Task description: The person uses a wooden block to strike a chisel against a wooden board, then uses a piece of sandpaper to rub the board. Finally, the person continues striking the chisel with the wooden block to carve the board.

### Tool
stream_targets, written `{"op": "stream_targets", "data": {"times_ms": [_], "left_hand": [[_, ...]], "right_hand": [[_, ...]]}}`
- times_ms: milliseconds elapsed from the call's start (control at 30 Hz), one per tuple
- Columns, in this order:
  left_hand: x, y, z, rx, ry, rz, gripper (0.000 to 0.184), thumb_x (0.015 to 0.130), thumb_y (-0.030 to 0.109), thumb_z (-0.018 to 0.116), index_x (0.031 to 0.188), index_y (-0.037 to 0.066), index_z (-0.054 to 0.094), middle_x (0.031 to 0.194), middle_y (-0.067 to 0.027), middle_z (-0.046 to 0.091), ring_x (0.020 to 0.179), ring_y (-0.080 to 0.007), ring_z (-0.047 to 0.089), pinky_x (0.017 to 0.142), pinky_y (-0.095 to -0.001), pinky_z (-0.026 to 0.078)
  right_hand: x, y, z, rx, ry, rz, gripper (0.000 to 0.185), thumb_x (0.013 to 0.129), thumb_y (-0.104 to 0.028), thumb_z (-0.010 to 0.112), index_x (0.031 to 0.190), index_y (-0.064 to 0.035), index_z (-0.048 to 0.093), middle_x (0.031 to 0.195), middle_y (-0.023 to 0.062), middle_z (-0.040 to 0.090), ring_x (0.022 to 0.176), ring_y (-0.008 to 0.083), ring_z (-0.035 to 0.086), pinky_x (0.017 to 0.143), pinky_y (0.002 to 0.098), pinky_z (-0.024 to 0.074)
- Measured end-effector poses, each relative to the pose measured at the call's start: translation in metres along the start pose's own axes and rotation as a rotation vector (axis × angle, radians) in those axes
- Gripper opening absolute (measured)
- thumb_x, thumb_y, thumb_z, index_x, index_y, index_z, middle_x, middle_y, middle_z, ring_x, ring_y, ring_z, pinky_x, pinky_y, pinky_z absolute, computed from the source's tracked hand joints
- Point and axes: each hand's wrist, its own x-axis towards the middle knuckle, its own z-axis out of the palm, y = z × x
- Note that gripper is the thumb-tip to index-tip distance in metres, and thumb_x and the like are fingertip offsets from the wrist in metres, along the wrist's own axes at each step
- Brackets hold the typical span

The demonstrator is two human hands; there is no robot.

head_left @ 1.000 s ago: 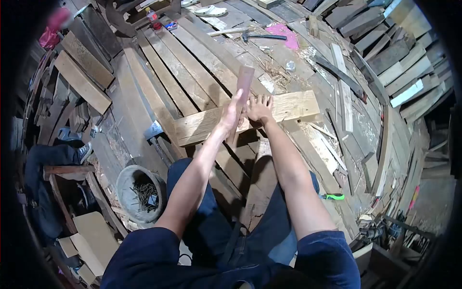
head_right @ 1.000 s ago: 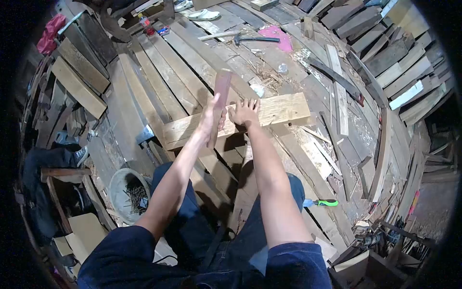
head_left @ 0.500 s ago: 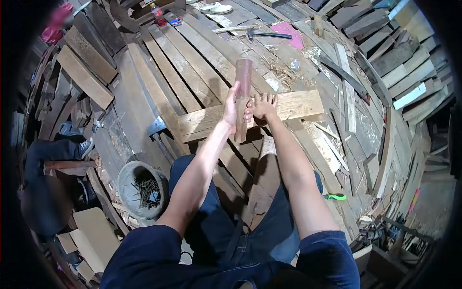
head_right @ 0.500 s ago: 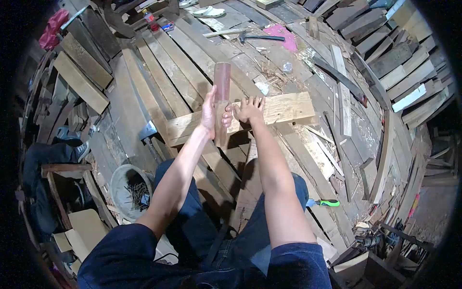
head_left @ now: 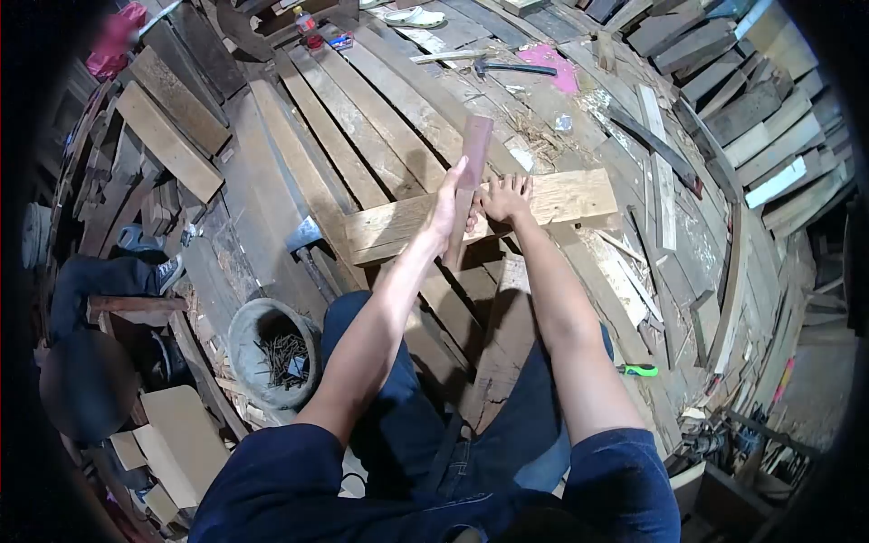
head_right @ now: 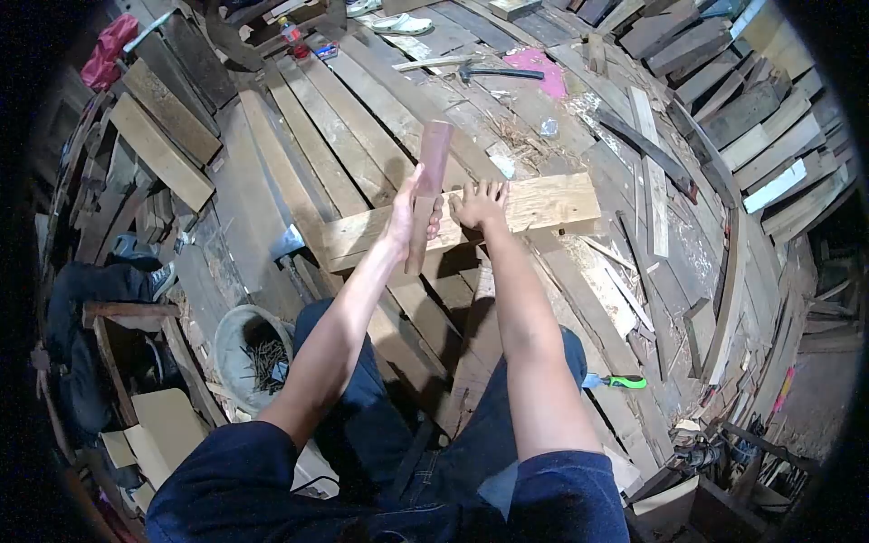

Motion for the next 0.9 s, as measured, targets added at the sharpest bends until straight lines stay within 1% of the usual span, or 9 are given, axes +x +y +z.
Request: {"op": "stream_targets", "data": {"times_ms": [67,100,200,300,400,467,500,733,900], "left_hand": [[0.003,-0.005,-0.002,-0.013,0.006,0.07,0.066,0.089,0.075,0.045,0.098,0.011,0.059,0.07,-0.0004,0.054,0.053,-0.0106,0.05,0.047,-0.0271,0.041],[-0.002,0.0,0.002,0.05,0.014,0.109,0.068,0.091,0.074,0.037,0.09,0.01,0.056,0.069,0.0001,0.052,0.055,-0.0113,0.051,0.047,-0.0271,0.04],[0.024,-0.023,-0.013,0.117,0.02,0.201,0.065,0.094,0.069,0.036,0.098,0.009,0.059,0.072,-0.0024,0.054,0.054,-0.0144,0.051,0.049,-0.0304,0.042],[0.021,-0.024,-0.014,0.52,0.229,0.329,0.063,0.097,0.054,0.047,0.114,-0.006,0.058,0.096,-0.0177,0.064,0.089,-0.0267,0.063,0.078,-0.0384,0.05],[0.014,-0.019,-0.009,0.546,0.249,0.356,0.06,0.098,0.044,0.057,0.121,-0.011,0.052,0.103,-0.0223,0.066,0.082,-0.0271,0.071,0.068,-0.0361,0.056],[-0.003,-0.006,0.002,0.442,0.18,0.304,0.051,0.099,0.039,0.06,0.121,-0.005,0.049,0.099,-0.0178,0.066,0.058,-0.0222,0.069,0.048,-0.0309,0.054],[-0.008,-0.002,0.004,0.417,0.143,0.331,0.047,0.098,0.036,0.064,0.117,-0.005,0.048,0.097,-0.0173,0.065,0.058,-0.0219,0.07,0.045,-0.0302,0.054],[-0.003,-0.005,0.0,0.506,0.138,0.445,0.043,0.095,0.036,0.068,0.108,-0.001,0.05,0.079,-0.0092,0.061,0.052,-0.0138,0.062,0.044,-0.0284,0.051],[-0.009,0.003,0.004,0.511,0.202,0.411,0.043,0.095,0.042,0.066,0.1,0.001,0.053,0.066,-0.0032,0.054,0.051,-0.0106,0.056,0.045,-0.0284,0.049]], "right_hand": [[-0.002,0.001,0.002,0.036,0.026,-0.016,0.073,0.097,-0.061,0.032,0.152,-0.0129,0.035,0.157,0.0281,0.026,0.149,0.0479,0.012,0.118,0.0645,-0.0061],[-0.005,-0.001,-0.003,0.037,0.024,-0.014,0.072,0.097,-0.061,0.032,0.152,-0.0131,0.035,0.157,0.028,0.027,0.149,0.048,0.012,0.118,0.0646,-0.0058],[-0.005,-0.002,-0.001,0.045,0.054,-0.019,0.072,0.097,-0.06,0.033,0.151,-0.0134,0.036,0.156,0.0278,0.029,0.149,0.0484,0.013,0.118,0.0651,-0.005],[-0.005,0.0,-0.001,0.012,0.047,-0.019,0.072,0.097,-0.059,0.034,0.152,-0.0132,0.035,0.155,0.028,0.029,0.149,0.0488,0.013,0.117,0.0657,-0.0044],[-0.007,-0.004,-0.007,0.006,0.027,-0.013,0.072,0.096,-0.058,0.035,0.152,-0.0127,0.035,0.157,0.028,0.027,0.149,0.0487,0.014,0.117,0.066,-0.0043],[-0.006,-0.002,-0.003,0.011,0.042,-0.011,0.071,0.096,-0.058,0.035,0.151,-0.0128,0.036,0.158,0.028,0.026,0.149,0.0485,0.014,0.117,0.0655,-0.0044],[-0.005,-0.003,-0.001,0.033,0.063,-0.011,0.07,0.097,-0.059,0.034,0.149,-0.0125,0.038,0.158,0.0278,0.026,0.149,0.0474,0.015,0.118,0.0642,-0.0043],[-0.006,-0.003,0.0,0.021,0.062,-0.006,0.069,0.098,-0.059,0.033,0.149,-0.0125,0.039,0.157,0.028,0.028,0.15,0.0455,0.015,0.119,0.0628,-0.0039],[-0.005,-0.002,0.001,0.04,0.062,0.0,0.07,0.098,-0.059,0.034,0.15,-0.0129,0.037,0.158,0.028,0.026,0.15,0.046,0.014,0.119,0.063,-0.0045]]}}
